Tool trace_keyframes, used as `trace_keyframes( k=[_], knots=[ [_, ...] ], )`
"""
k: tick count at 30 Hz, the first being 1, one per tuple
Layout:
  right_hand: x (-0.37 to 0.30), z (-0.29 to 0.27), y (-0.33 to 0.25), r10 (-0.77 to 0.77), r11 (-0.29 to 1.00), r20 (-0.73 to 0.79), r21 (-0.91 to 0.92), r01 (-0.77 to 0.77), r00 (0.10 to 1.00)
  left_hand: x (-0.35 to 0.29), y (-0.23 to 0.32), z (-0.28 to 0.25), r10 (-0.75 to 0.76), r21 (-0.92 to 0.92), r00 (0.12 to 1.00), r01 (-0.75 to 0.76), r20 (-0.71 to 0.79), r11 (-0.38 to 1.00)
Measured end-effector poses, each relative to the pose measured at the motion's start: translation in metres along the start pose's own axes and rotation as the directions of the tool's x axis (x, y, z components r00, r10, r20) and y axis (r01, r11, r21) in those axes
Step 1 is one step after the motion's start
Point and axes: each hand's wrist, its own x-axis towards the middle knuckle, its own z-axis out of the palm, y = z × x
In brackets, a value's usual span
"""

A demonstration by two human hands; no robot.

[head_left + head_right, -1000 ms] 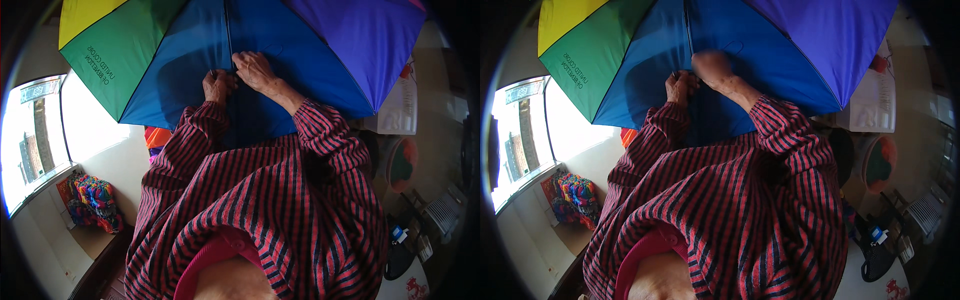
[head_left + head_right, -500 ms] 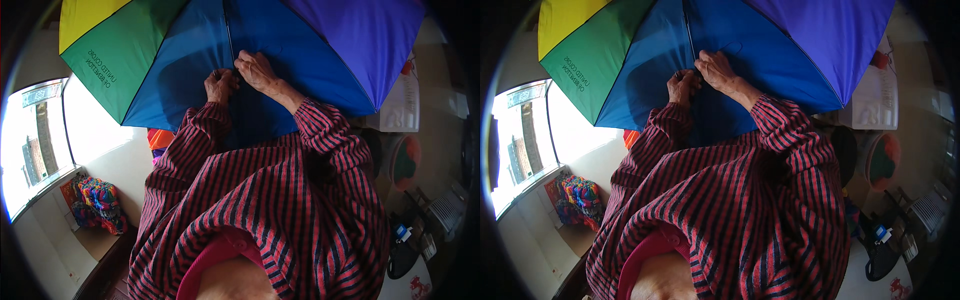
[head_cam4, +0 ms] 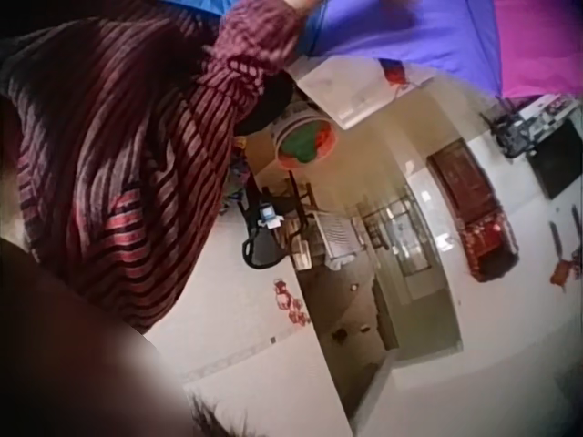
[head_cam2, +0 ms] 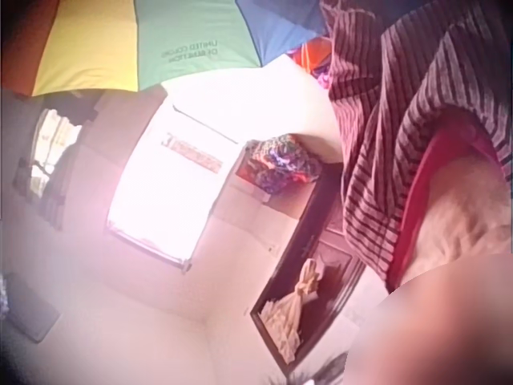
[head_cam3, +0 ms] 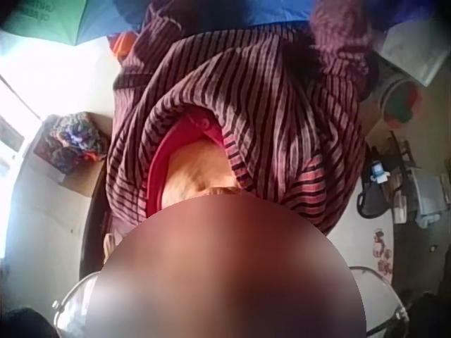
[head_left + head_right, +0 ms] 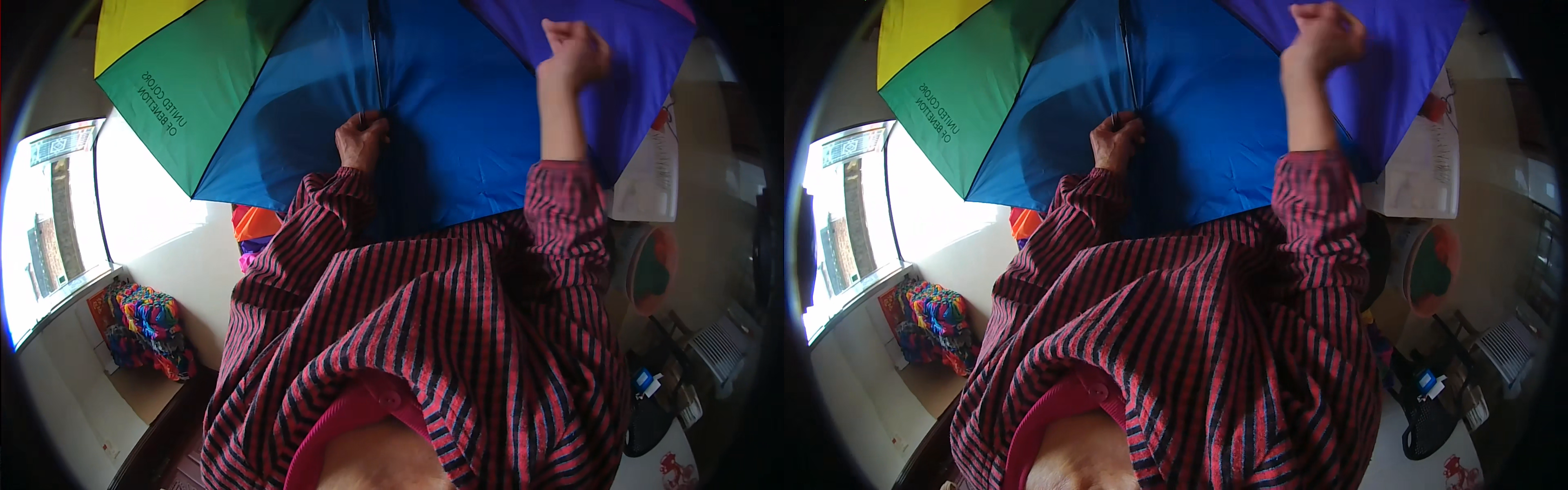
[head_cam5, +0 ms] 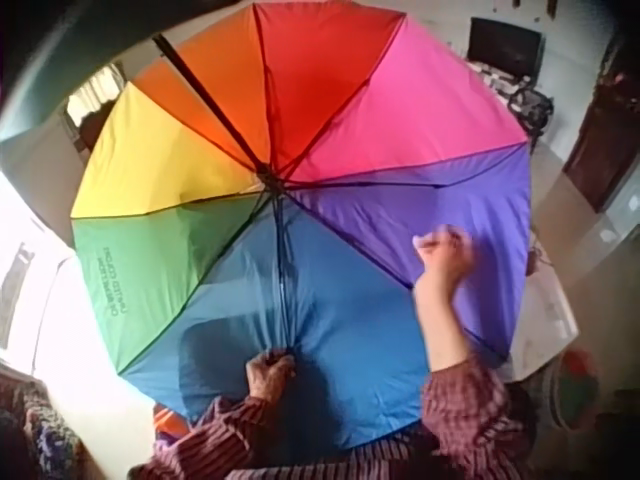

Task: The recorder is attempting to open and fix the mechanism of a multi-colored umbrella while sitting on the floor.

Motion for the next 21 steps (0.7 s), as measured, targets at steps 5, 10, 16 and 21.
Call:
trace_keyframes(
  k=[5,10,16,21],
  knots=[
    [-0.143,0.017,0.075,0.120,0.332,0.834,-0.546,0.770,0.539,0.000,0.011,-0.005,-0.044,-0.008,0.999,0.044,0.001,0.999],
    [-0.197,0.015,0.072,0.254,0.278,0.880,-0.463,0.842,0.400,0.000,0.005,-0.006,-0.088,-0.091,0.996,0.088,0.005,0.992],
    [-0.194,0.017,0.077,0.225,0.400,0.922,-0.383,0.833,0.316,0.002,0.001,-0.007,-0.045,-0.144,0.999,0.048,0.019,0.988],
    [-0.191,0.026,0.069,0.367,0.398,0.852,-0.506,0.765,0.372,-0.007,0.008,-0.004,-0.041,-0.170,0.996,0.027,-0.078,0.985]
  ],
)
